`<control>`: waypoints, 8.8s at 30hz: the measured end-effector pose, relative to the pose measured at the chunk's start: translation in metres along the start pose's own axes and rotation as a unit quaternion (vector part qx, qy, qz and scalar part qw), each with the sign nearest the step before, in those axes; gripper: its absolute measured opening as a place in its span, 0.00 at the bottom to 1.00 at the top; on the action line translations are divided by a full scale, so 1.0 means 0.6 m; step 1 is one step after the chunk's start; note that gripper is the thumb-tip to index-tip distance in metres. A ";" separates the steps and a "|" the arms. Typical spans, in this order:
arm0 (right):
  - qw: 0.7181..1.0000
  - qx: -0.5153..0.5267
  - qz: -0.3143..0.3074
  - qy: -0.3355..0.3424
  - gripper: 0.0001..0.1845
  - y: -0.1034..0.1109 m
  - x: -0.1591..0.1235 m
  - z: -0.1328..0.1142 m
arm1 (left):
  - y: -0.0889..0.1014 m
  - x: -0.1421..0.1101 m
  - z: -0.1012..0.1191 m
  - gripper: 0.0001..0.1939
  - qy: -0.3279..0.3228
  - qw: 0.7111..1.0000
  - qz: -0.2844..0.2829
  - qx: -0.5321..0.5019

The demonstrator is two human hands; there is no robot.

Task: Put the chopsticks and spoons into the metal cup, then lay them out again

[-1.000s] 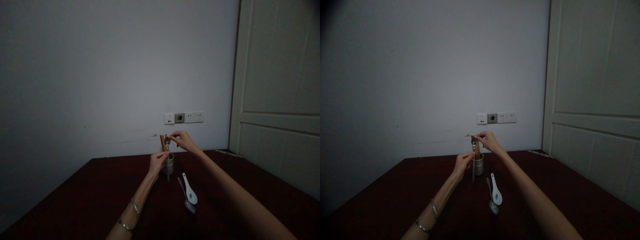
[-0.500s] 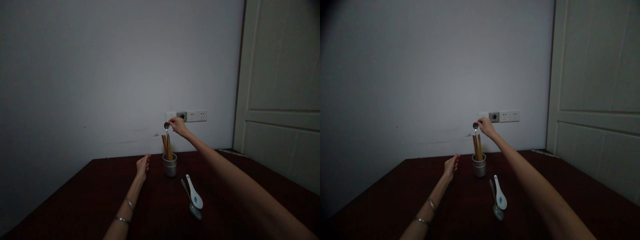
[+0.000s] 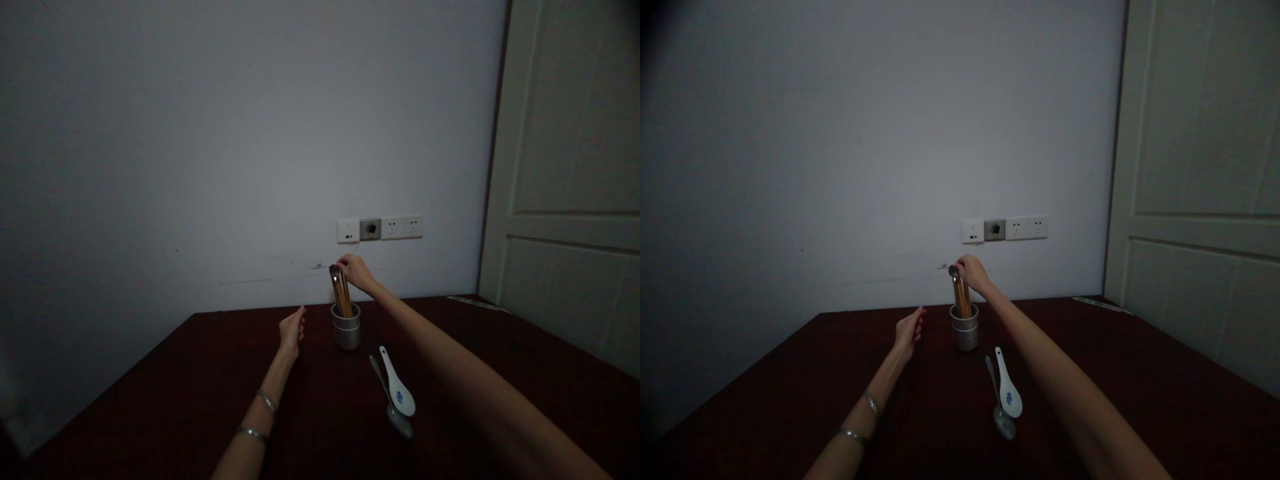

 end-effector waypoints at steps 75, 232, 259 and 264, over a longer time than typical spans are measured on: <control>0.991 0.076 -0.021 -0.106 0.14 0.045 -0.311 0.097 | -0.022 -0.021 0.047 0.25 -0.059 0.995 -0.031 0.074; 0.995 0.039 0.029 -0.084 0.12 0.050 0.013 0.064 | -0.034 -0.027 0.017 0.29 -0.053 0.993 -0.057 0.092; 0.986 0.075 -0.079 -0.130 0.12 -0.074 -0.103 0.073 | -0.038 -0.015 -0.015 0.26 -0.039 0.987 -0.100 0.120; 0.986 0.080 -0.075 -0.124 0.13 -0.068 -0.107 0.072 | -0.037 -0.014 -0.021 0.26 -0.030 0.986 -0.105 0.130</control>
Point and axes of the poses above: each hand's wrist, its own x-axis towards the middle knuckle, its own y-axis out of the back of the hand, z = x × y, the point moved 6 cm from there along x, towards the middle knuckle, and after that the axes turned 9 degrees about y, right-handed, at the moved point
